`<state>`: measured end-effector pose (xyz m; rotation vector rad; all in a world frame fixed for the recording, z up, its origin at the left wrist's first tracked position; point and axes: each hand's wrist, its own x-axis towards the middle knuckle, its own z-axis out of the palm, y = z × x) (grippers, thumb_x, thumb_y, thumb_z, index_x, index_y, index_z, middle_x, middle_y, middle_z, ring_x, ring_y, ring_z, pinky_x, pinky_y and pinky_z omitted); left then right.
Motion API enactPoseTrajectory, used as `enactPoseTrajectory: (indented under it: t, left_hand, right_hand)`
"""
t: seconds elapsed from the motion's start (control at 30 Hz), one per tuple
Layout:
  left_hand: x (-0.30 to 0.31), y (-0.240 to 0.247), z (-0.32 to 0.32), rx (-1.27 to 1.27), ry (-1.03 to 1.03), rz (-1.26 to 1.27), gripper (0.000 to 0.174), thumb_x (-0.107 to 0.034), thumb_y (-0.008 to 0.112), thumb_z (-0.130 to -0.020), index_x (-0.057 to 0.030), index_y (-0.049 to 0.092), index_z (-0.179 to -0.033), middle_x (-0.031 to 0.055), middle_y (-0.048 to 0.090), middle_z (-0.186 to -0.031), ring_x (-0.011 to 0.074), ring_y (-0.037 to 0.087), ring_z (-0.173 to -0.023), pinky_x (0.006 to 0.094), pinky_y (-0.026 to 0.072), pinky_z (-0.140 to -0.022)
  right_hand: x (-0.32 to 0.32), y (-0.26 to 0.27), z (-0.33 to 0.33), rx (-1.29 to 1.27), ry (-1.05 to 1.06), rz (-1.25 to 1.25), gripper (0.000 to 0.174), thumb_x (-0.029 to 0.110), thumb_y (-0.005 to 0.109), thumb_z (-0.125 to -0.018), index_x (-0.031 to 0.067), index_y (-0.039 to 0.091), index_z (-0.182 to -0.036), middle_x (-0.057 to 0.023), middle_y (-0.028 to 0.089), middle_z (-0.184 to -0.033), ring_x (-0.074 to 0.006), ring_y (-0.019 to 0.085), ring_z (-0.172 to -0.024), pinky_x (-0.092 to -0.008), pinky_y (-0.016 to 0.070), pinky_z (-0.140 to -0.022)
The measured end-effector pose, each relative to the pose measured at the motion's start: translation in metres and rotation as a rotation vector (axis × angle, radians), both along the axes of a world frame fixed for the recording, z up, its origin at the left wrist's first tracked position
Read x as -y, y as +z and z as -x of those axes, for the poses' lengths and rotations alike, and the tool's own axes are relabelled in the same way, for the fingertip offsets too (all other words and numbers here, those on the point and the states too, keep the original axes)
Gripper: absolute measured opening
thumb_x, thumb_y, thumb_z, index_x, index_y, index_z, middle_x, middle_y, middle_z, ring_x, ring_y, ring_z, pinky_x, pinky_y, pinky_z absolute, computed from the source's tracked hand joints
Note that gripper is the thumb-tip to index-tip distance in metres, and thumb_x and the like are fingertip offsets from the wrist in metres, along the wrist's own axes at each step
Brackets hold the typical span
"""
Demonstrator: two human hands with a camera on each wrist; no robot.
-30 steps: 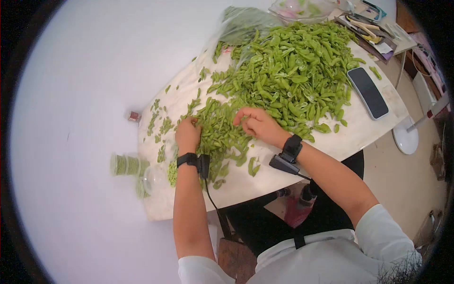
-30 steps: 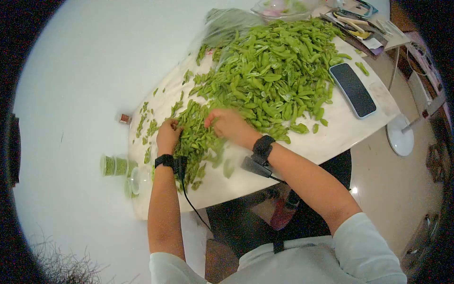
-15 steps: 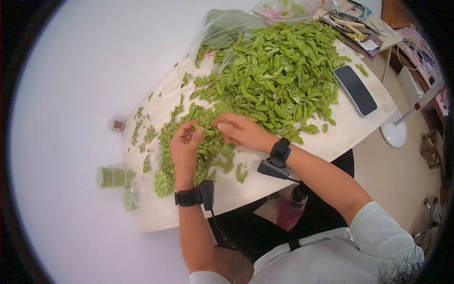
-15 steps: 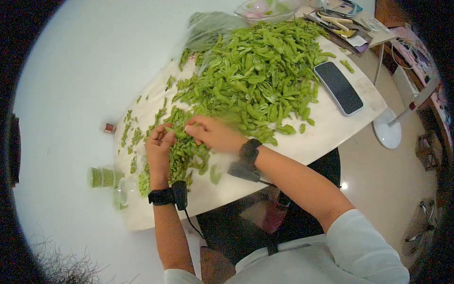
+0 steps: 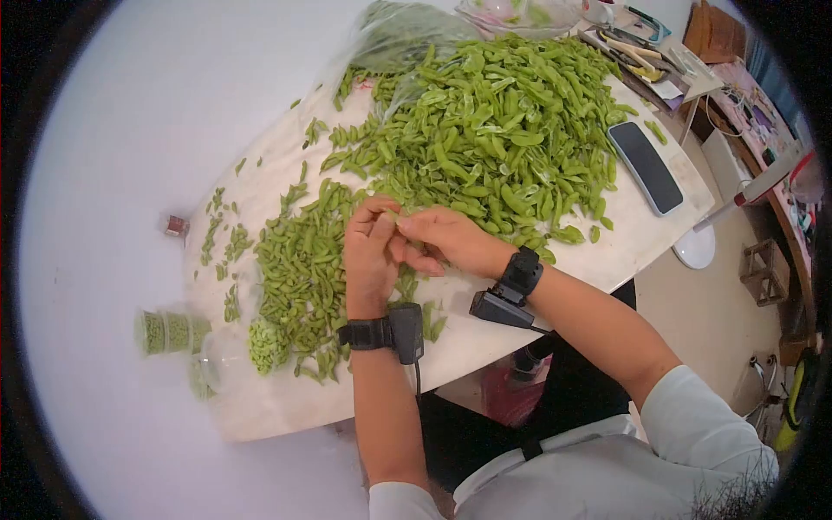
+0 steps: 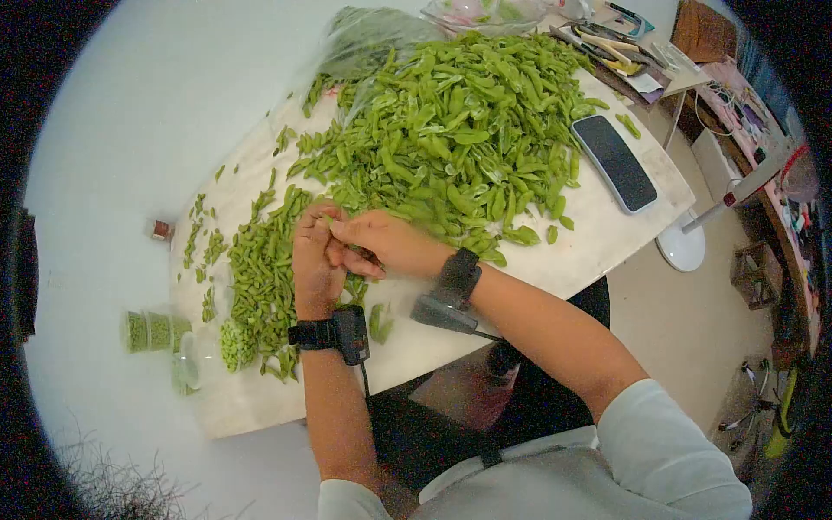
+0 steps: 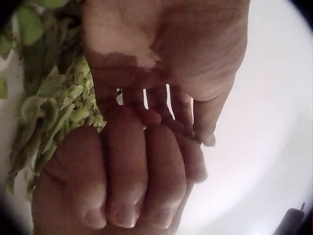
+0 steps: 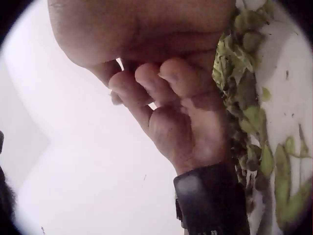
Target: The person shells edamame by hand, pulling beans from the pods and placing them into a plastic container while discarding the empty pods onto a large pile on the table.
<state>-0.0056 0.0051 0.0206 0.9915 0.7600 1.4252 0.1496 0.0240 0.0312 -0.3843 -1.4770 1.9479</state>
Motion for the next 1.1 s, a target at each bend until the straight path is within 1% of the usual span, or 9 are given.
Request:
enactPoseTrajectory:
  t: [0.1, 0.2, 0.3, 0.4, 0.5, 0.8, 0.9, 1.0, 1.1]
  left_hand:
    - [0.003, -0.002, -0.003, 0.068, -0.063, 0.020, 0.010, -0.010, 0.053, -0.091, -0.0028, 0.056, -0.098, 0.0011, 0.056, -0.087, 0.0079, 0.052, -0.076, 0.0230, 0.0434, -0.066]
    - [0.003, -0.009, -0.005, 0.091, 0.006, 0.032, 0.005, -0.009, 0.055, -0.090, -0.0035, 0.056, -0.091, 0.0006, 0.053, -0.083, 0.0078, 0.050, -0.073, 0.0218, 0.0430, -0.065]
    - [0.002, -0.012, 0.000, 0.024, 0.041, -0.177, 0.018, -0.022, 0.058, -0.090, -0.0046, 0.054, -0.086, 0.0021, 0.053, -0.087, 0.0105, 0.050, -0.075, 0.0236, 0.0418, -0.069]
    - [0.003, -0.010, -0.001, -0.023, 0.111, -0.222, 0.015, -0.016, 0.060, -0.089, -0.0060, 0.051, -0.082, 0.0012, 0.051, -0.086, 0.0098, 0.048, -0.077, 0.0234, 0.0406, -0.069]
    - [0.003, -0.008, -0.005, -0.060, 0.183, -0.255, 0.013, -0.012, 0.060, -0.088, -0.0066, 0.050, -0.081, 0.0010, 0.049, -0.086, 0.0094, 0.047, -0.076, 0.0231, 0.0395, -0.069]
    - [0.005, -0.007, -0.008, -0.221, 0.339, -0.319, 0.017, -0.004, 0.060, -0.087, -0.0065, 0.047, -0.077, 0.0000, 0.046, -0.080, 0.0078, 0.044, -0.066, 0.0199, 0.0392, -0.062]
    - [0.009, -0.004, -0.009, -0.201, 0.352, -0.270, 0.017, -0.001, 0.062, -0.084, -0.0035, 0.048, -0.074, 0.0004, 0.046, -0.076, 0.0079, 0.042, -0.069, 0.0201, 0.0363, -0.064]
    - [0.010, -0.002, -0.011, -0.230, 0.369, -0.289, 0.017, -0.001, 0.062, -0.084, -0.0032, 0.048, -0.075, 0.0010, 0.046, -0.076, 0.0081, 0.042, -0.068, 0.0199, 0.0367, -0.064]
    - [0.009, -0.001, -0.014, -0.252, 0.412, -0.305, 0.016, -0.001, 0.063, -0.083, -0.0025, 0.049, -0.076, 0.0019, 0.048, -0.076, 0.0084, 0.045, -0.070, 0.0200, 0.0379, -0.066]
  right_hand:
    - [-0.003, -0.009, 0.002, -0.145, 0.185, 0.201, 0.044, 0.039, 0.038, -0.097, 0.0078, 0.047, -0.068, 0.0040, 0.035, -0.047, -0.0067, 0.031, -0.040, -0.0221, 0.0265, -0.040]
    - [-0.007, -0.010, -0.001, -0.196, 0.336, 0.352, 0.042, 0.038, 0.038, -0.097, 0.0086, 0.046, -0.068, 0.0042, 0.033, -0.048, -0.0070, 0.030, -0.040, -0.0222, 0.0250, -0.040]
    - [-0.004, -0.010, 0.003, -0.113, 0.234, 0.274, 0.040, 0.038, 0.039, -0.097, 0.0092, 0.044, -0.069, 0.0040, 0.035, -0.049, -0.0069, 0.030, -0.041, -0.0221, 0.0249, -0.040]
    - [-0.003, -0.012, 0.005, -0.093, 0.150, 0.198, 0.039, 0.038, 0.041, -0.097, 0.0097, 0.044, -0.070, 0.0040, 0.036, -0.050, -0.0065, 0.030, -0.042, -0.0217, 0.0247, -0.041]
    - [-0.001, -0.010, 0.005, -0.088, 0.149, 0.222, 0.039, 0.038, 0.041, -0.097, 0.0098, 0.044, -0.070, 0.0044, 0.036, -0.051, -0.0061, 0.030, -0.043, -0.0214, 0.0245, -0.041]
    - [-0.001, -0.015, 0.008, -0.096, 0.125, 0.221, 0.037, 0.038, 0.041, -0.097, 0.0097, 0.044, -0.072, 0.0051, 0.033, -0.052, -0.0063, 0.029, -0.043, -0.0215, 0.0245, -0.041]
    - [0.001, -0.013, 0.008, -0.091, 0.104, 0.218, 0.037, 0.038, 0.041, -0.097, 0.0095, 0.044, -0.072, 0.0048, 0.033, -0.052, -0.0066, 0.029, -0.043, -0.0219, 0.0251, -0.041]
    - [0.001, -0.016, 0.008, -0.032, 0.040, 0.152, 0.037, 0.038, 0.041, -0.097, 0.0091, 0.045, -0.072, 0.0044, 0.034, -0.053, -0.0067, 0.031, -0.043, -0.0219, 0.0261, -0.041]
    - [0.000, -0.017, 0.008, -0.079, 0.035, 0.182, 0.037, 0.037, 0.041, -0.097, 0.0090, 0.046, -0.073, 0.0041, 0.037, -0.053, -0.0067, 0.034, -0.043, -0.0218, 0.0273, -0.041]
